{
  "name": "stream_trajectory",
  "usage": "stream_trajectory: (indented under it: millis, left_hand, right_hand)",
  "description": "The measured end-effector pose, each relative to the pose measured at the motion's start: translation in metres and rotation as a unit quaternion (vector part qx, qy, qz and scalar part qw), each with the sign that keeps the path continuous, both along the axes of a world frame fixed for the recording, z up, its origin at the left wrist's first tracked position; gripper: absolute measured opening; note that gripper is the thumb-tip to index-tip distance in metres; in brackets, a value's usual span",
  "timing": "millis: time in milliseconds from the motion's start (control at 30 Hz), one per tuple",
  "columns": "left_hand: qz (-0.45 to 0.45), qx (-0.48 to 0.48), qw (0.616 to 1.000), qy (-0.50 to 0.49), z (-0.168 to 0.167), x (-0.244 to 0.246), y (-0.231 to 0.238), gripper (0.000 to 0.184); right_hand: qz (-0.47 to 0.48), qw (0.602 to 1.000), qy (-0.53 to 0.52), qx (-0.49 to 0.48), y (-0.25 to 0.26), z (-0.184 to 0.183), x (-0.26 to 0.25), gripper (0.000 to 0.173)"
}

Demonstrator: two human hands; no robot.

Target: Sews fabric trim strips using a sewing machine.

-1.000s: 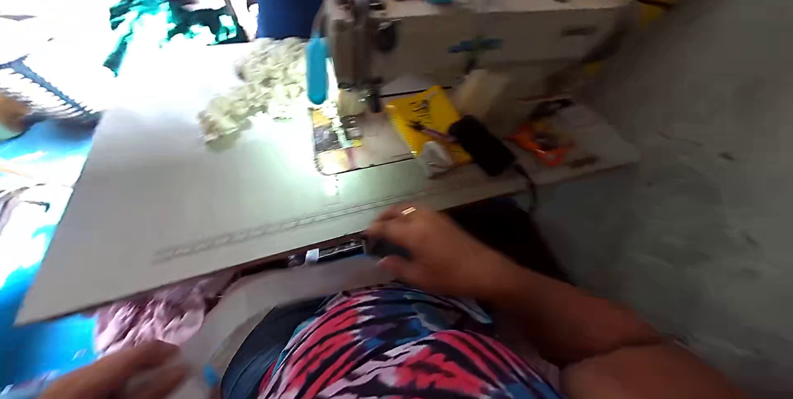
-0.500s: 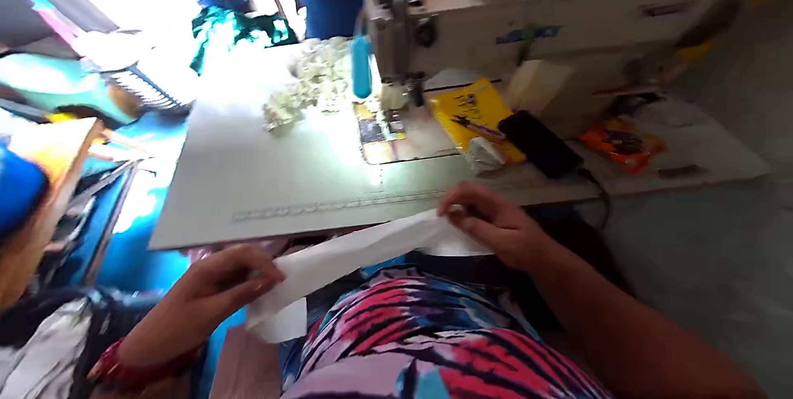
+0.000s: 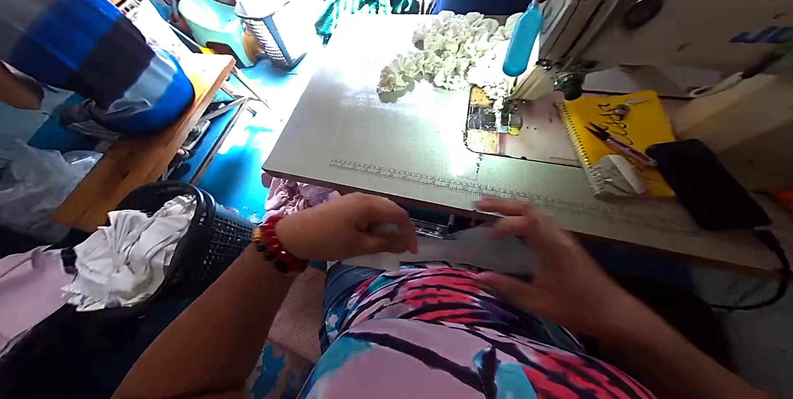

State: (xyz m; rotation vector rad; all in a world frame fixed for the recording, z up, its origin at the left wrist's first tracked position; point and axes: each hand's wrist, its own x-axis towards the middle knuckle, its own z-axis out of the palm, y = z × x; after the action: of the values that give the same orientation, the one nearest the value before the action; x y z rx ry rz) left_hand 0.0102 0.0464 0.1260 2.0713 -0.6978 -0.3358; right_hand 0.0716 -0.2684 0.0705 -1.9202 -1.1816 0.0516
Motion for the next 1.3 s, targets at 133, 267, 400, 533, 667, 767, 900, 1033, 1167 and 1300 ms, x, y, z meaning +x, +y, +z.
stream_trajectory:
  millis: [133,267,400,533,667,767,900,1033,1167,1300]
  left_hand:
    - [-0.011,-0.059,0.996,0.069,0.002,0.023,-0.031,0.009]
    - [0.083,-0.124,0.977,0.155,0.000,0.028,-0.017,0.006]
    - [0.115,-0.058,0.980,0.153,-0.003,0.024,0.006,0.009]
    - [0.152,-0.088,0.970,0.168,-0.018,0.015,0.016,0.012]
    - [0.170,-0.130,0.973,0.092,-0.037,0.008,0.008,0.036]
    - [0.224,-0.197,0.955,-0.003,-0.051,0.008,-0.002,0.021]
    - [0.284,-0.314,0.904,-0.063,-0.065,0.015,-0.016,0.014]
    - [0.333,-0.368,0.866,-0.061,-0.070,0.022,-0.035,0.019]
    - [0.359,-0.367,0.858,-0.006,-0.066,0.028,-0.043,0.025]
    - [0.345,-0.368,0.850,0.155,-0.053,0.030,-0.039,0.031]
  right_hand:
    - [0.101,0.962,0.159,0.198,0.072,-0.027,-0.015,0.059]
    - [0.033,0.972,0.184,0.140,0.084,-0.036,-0.020,0.069]
    - [-0.047,0.995,0.011,0.085,0.079,-0.027,-0.013,0.019]
    - [-0.062,0.992,-0.086,0.062,0.065,-0.033,0.001,0.012]
    - [-0.075,0.992,-0.075,0.063,0.055,-0.034,0.009,0.019]
    - [-0.086,0.991,-0.035,0.097,0.048,-0.031,0.012,0.021]
    - [-0.092,0.987,0.025,0.131,0.040,-0.030,0.013,0.021]
    - [-0.114,0.977,0.089,0.154,0.035,-0.033,0.011,0.016]
    - [-0.124,0.975,0.102,0.157,0.032,-0.034,0.010,0.015]
    - [-0.134,0.975,0.097,0.146,0.030,-0.032,0.008,0.014]
